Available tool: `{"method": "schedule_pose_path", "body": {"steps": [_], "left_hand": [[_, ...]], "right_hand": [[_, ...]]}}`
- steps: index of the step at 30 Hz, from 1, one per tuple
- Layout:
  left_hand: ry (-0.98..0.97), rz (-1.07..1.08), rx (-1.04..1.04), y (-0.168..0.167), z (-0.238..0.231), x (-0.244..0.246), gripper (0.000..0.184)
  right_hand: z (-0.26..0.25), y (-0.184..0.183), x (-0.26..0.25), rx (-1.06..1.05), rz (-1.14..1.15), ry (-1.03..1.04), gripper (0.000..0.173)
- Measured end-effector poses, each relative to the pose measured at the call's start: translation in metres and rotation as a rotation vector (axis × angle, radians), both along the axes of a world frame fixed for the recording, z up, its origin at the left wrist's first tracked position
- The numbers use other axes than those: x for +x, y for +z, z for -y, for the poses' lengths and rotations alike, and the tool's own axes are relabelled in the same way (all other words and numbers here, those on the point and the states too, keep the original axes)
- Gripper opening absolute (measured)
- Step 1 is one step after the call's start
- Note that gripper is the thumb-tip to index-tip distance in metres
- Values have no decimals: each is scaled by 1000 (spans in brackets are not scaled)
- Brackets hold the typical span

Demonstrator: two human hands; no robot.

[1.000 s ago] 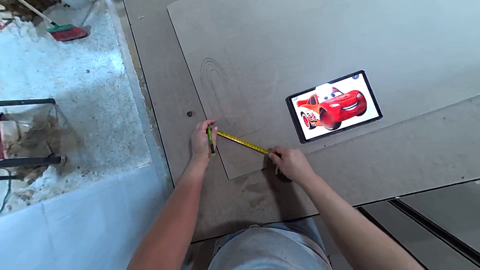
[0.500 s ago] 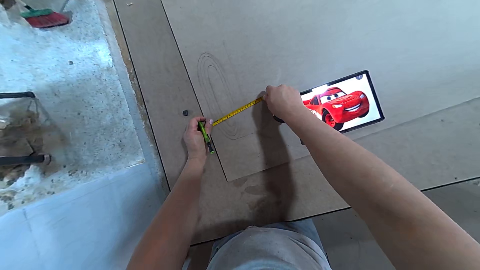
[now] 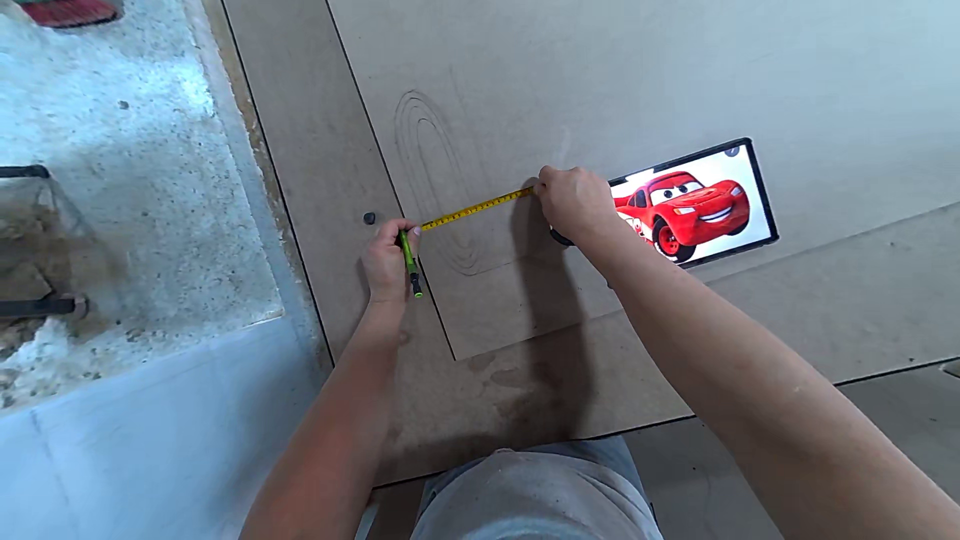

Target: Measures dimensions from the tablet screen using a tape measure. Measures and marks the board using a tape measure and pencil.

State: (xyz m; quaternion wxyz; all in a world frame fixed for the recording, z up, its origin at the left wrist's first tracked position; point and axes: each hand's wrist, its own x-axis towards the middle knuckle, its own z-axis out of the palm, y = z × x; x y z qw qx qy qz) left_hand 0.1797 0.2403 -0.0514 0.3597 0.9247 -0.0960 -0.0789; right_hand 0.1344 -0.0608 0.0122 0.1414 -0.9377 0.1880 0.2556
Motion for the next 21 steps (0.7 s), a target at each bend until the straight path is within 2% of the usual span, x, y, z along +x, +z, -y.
{"method": "schedule_pose_path", "body": {"steps": [14,21], "left_hand": [[52,-147,-35,11,2,3,18],[35,-113,26,14,-1,0,17]], "right_hand": [[0,-4,-6,22,22,-4,29],[1,-6,-6,34,26,-12,27]]}}
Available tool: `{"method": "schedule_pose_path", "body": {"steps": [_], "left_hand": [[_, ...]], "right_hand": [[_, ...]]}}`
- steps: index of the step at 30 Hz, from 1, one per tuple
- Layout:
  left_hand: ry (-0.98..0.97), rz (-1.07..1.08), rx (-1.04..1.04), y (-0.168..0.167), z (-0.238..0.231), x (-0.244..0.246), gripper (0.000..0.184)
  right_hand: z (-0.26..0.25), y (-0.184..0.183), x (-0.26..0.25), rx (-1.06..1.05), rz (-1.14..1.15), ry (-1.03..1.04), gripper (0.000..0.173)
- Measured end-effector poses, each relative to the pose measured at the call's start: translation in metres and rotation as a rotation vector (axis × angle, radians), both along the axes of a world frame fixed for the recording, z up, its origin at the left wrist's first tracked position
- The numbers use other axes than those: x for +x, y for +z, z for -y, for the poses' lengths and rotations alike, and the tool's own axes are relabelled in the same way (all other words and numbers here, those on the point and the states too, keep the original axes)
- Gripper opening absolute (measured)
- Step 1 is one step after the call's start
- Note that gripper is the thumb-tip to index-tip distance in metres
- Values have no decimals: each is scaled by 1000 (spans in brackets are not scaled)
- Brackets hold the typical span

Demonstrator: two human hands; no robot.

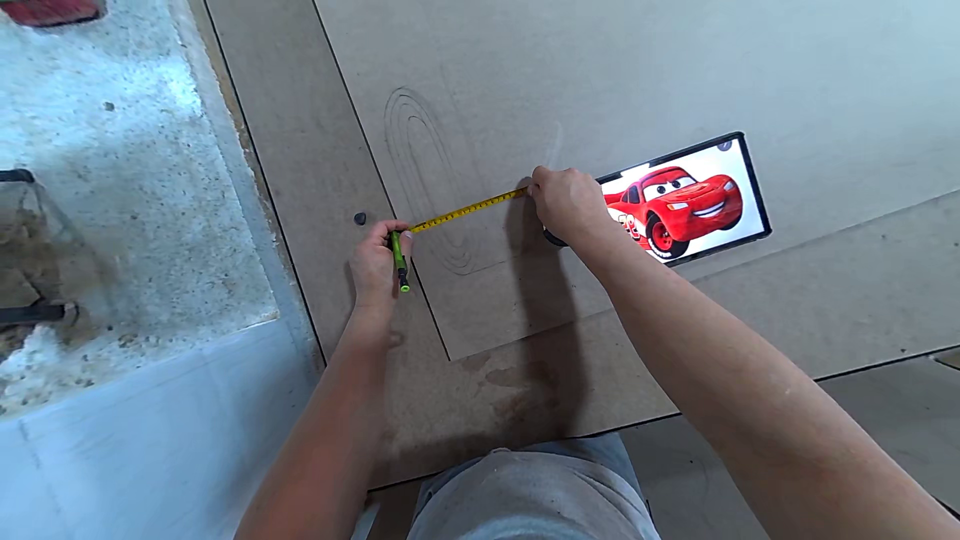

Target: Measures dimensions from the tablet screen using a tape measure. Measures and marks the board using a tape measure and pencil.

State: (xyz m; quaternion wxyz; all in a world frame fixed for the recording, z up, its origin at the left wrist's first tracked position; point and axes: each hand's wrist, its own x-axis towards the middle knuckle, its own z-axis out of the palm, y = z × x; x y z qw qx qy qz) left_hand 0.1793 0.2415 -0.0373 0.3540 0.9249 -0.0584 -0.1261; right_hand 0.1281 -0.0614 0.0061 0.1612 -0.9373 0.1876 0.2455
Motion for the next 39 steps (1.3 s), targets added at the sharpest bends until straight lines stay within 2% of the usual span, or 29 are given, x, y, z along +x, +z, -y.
{"method": "schedule_pose_path", "body": {"steps": [5,7,9,12,15,39], "left_hand": [[-113,145,-143,12,9,-2,37],[-184,104,-217,17,29,-2,33],[-219,-30,-264,24,53,0,26],[-195,-205,-276,21,86,6,16],[-172,-251,-253,11,101,9,8],[-171,-203,-199,4,104,8,6]], "right_hand": [[1,-1,-1,11,14,-8,26],[1,-1,-1,11,8,1,26],[1,-1,-1,10,5,8,26],[0,-1,-1,3,3,4,26],[1,0,-1,1,2,7,27],[3,-4,-2,38,26,3,27]]}}
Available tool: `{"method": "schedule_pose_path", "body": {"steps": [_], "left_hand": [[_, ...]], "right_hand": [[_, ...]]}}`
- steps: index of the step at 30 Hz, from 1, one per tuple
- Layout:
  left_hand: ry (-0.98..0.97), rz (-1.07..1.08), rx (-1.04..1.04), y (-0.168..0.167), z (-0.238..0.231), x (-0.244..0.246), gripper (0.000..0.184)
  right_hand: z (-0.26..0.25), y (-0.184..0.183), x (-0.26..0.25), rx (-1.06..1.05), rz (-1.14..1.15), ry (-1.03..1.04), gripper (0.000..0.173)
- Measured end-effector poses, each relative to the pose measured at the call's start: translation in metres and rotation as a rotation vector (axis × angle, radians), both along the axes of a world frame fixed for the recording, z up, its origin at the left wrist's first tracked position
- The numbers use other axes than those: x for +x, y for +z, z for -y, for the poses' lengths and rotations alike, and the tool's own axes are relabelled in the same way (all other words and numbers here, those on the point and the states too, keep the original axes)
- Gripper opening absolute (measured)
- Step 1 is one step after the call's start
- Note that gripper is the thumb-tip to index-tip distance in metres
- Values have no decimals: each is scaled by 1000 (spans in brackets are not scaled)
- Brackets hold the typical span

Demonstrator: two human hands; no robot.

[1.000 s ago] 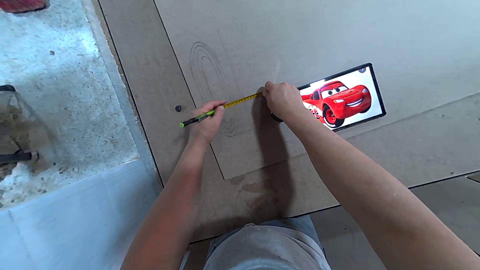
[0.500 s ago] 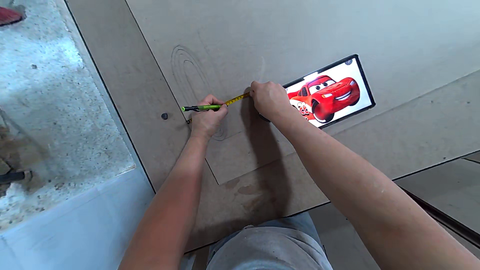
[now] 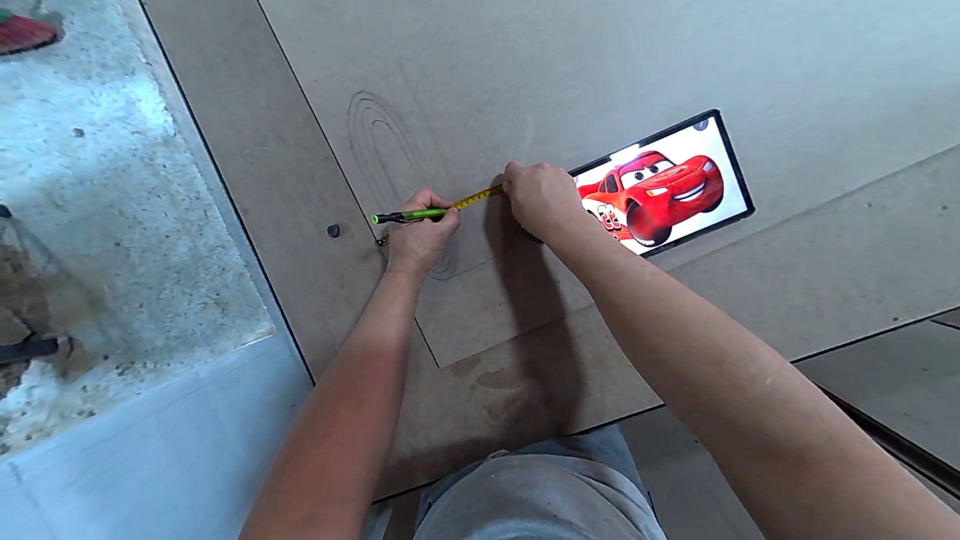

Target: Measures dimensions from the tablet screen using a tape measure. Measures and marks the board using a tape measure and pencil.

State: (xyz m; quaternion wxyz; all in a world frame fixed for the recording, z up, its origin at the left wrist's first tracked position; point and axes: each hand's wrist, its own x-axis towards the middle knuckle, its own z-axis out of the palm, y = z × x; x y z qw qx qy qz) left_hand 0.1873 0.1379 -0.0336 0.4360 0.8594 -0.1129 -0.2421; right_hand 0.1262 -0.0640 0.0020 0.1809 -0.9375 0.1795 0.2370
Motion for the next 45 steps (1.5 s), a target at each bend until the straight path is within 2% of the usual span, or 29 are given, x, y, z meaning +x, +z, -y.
{"method": "schedule_pose_path", "body": {"steps": [37,40,42,45], "left_hand": [[-28,-17,28,0,0,3,6],[35,-72,-8,2,0,5,7],[135,-130,-118,7,-8,2,8],[227,-143,-225,19,-40,-19,10]], "right_hand": [[0,1,0,0,-3,-2,25],[-2,0,-1,-5,9,-2,26],[-4,2,-1,-13,10,-2,26],[-5,5,-1,-18,-3,-37,27]]}}
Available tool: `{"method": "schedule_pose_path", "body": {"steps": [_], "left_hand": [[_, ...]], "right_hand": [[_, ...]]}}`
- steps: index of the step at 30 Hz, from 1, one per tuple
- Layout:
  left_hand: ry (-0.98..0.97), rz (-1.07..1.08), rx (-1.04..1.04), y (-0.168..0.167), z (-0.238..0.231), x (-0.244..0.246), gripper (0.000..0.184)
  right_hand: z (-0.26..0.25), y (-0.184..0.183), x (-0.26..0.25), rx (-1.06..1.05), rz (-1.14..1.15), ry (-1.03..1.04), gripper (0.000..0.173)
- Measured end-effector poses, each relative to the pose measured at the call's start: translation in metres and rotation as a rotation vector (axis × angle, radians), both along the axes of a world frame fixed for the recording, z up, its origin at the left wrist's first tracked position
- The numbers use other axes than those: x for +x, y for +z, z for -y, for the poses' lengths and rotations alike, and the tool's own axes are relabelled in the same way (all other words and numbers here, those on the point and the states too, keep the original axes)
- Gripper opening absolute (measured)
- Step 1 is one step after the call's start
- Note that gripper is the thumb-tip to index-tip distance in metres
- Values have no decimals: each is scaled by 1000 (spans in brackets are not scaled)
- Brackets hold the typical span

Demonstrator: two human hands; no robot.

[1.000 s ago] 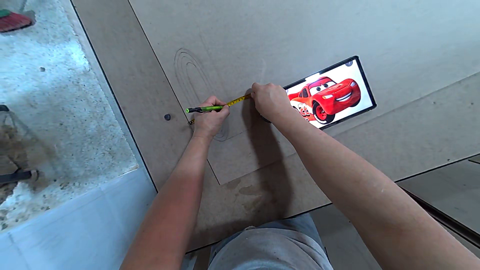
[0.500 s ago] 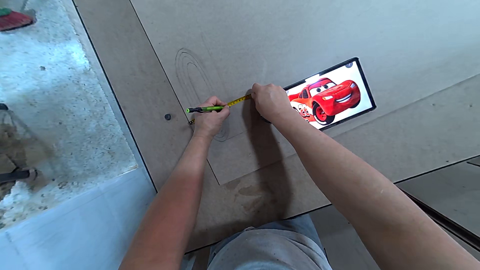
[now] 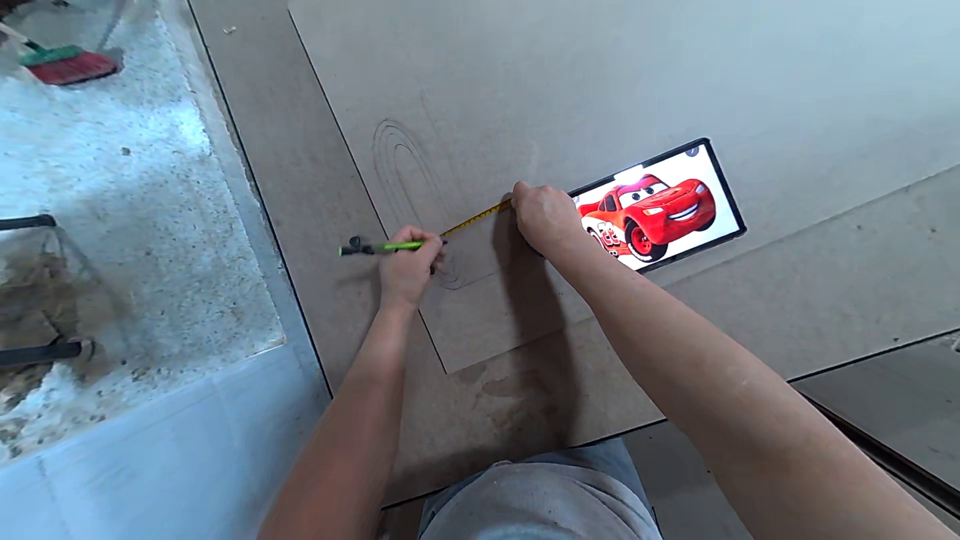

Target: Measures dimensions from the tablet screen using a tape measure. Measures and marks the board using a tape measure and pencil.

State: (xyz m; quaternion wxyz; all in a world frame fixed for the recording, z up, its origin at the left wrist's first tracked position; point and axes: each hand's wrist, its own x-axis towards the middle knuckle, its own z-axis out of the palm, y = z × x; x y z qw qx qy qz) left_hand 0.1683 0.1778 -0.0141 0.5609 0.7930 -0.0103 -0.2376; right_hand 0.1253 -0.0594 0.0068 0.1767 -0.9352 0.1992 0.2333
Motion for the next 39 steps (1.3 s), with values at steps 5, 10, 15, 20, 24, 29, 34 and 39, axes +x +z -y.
{"method": "schedule_pose_path", "body": {"steps": [5,10,15,20,24,29,34,39], "left_hand": [[8,-55,109,20,-84,-82,12],[83,-58,93,12,-152,-167,24],[64,-34,124,7,-172,-218,25],[-37,-8,-19,-4,-157,-228,30],[-179,45,-68,-7,-134,-218,36],[-209,75,8,13,-117,-227,35],[-185,-63,537,26,-120,-249,39],[-10,-283,817,12,-122,-268,53]], "right_hand": [[4,3,-11,56,73,10,30],[-18,11,-109,276,199,-59,26],[-56,-15,-278,546,44,-320,43],[-64,-9,-368,565,-56,-412,47],[-46,2,-368,463,-49,-469,48],[-12,-8,-340,402,12,-500,42],[18,-17,-308,374,22,-402,37],[24,-6,-259,237,-44,-178,45]]}}
